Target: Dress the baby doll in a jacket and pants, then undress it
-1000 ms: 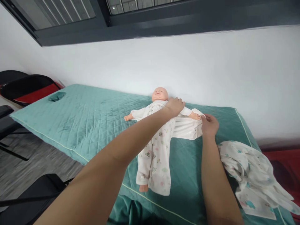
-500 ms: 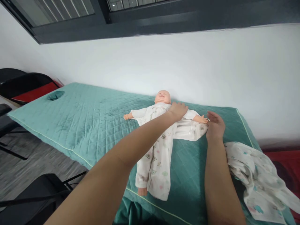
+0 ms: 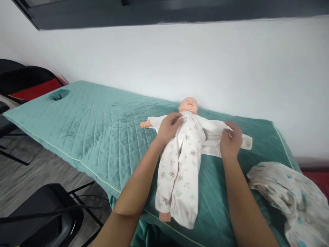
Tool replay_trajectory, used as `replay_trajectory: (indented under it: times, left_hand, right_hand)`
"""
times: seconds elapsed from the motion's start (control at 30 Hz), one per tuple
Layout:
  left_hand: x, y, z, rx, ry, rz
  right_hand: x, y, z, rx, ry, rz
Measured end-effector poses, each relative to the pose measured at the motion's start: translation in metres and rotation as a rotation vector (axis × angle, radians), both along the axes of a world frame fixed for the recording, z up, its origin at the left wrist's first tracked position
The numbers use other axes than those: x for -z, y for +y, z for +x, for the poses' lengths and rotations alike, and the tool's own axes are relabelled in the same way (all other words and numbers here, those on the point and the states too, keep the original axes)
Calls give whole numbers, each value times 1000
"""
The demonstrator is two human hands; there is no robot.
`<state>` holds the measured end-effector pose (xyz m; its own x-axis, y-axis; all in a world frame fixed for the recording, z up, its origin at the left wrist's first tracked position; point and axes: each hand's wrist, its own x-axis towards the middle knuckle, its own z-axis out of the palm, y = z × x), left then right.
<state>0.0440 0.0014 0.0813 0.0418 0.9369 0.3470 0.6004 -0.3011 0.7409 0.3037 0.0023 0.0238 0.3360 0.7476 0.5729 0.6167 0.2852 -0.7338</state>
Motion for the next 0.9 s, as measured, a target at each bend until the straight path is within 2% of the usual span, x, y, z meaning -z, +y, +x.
replay_trajectory:
  times: [0.07,0.13,0.27,0.37,0.43,0.53,0.63,0.77,0.83,0.9]
  left_hand:
    - [21,-3,-18,8,-174,-41]
    - [34,-3,-26,28,-258,-95]
    - [36,-3,-25,86,-254,-172]
    - [35,-3,-25,167,-203,-153]
    - [39,-1,-26,206,-182,-107]
    - [49,1,-25,213,-138,16]
    - [55,-2,-22,136,-44,273]
    - [57,-13,-19,-13,91,649]
    - [56,-17,-19,-30,119,748]
    - [56,-18,-20,-37,142,784]
  right_hand:
    - [-3,-4,-17,-153,-151,13]
    - [-6,-9,-33,-277,-203,5]
    - [-7,-19,-54,-459,-63,-85]
    - [-5,-23,-59,-592,-64,-151]
    - [-4,-23,-59,-631,-80,-204]
    - [-4,-23,-58,-639,-77,-298]
    - [-4,-23,-56,-641,-68,-348]
    - [-5,-24,-54,-608,-133,-285]
    - [-6,-24,-54,-590,-183,-251]
    - [-9,-24,-54,-592,-223,-256]
